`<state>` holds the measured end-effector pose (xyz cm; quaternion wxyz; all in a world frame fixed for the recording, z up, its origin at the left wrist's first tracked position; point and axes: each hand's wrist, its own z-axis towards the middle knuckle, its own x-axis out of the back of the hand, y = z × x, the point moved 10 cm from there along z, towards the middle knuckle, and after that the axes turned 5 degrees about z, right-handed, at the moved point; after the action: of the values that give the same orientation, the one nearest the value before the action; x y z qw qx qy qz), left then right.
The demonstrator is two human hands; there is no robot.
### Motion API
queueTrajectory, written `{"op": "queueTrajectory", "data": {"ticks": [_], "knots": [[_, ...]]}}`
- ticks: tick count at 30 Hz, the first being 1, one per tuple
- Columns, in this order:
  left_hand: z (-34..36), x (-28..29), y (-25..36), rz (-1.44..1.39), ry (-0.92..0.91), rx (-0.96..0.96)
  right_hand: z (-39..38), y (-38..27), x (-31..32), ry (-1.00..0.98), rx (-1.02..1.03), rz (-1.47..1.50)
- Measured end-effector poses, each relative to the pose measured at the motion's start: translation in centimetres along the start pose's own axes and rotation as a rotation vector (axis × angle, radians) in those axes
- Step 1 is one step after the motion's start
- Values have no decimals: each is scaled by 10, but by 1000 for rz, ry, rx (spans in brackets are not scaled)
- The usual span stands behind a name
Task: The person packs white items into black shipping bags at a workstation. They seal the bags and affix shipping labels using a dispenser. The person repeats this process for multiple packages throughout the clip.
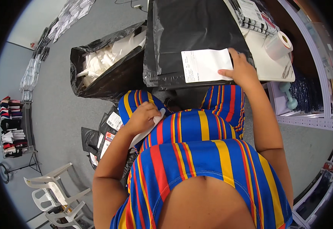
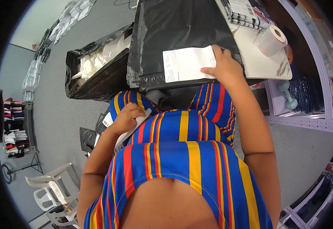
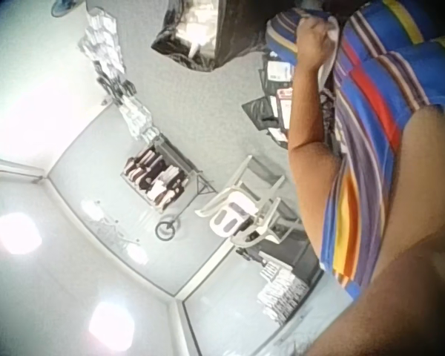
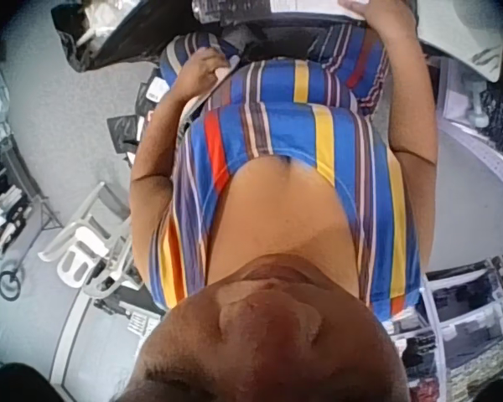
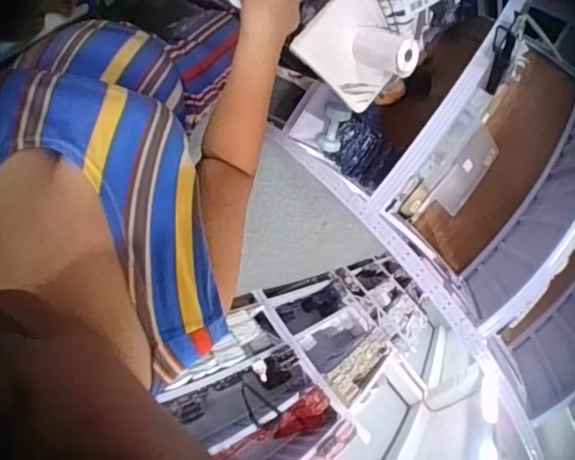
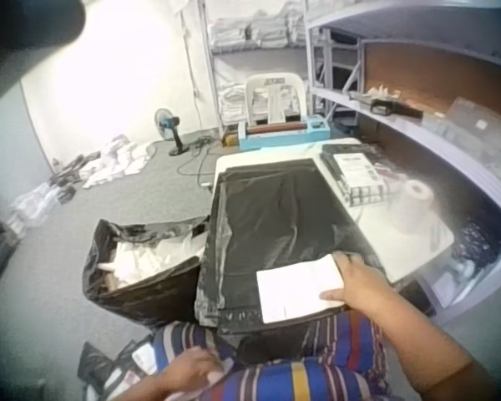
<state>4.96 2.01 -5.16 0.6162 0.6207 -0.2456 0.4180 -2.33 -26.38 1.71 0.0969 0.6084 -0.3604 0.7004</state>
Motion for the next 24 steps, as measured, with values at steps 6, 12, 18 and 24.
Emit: {"op": "queueTrajectory", "data": {"ticks": [6, 12, 18, 24], "knots": [[5, 83, 25, -692, 609, -28, -59, -128, 26, 45, 770, 553], [17, 95, 46, -865, 593, 193, -96, -211, 10, -203, 915, 661], [0, 75, 7, -985, 561, 527, -77, -193, 2, -306, 651, 871], [7, 48, 6, -1465, 495, 408, -75, -182, -5, -386, 536, 800]]}}
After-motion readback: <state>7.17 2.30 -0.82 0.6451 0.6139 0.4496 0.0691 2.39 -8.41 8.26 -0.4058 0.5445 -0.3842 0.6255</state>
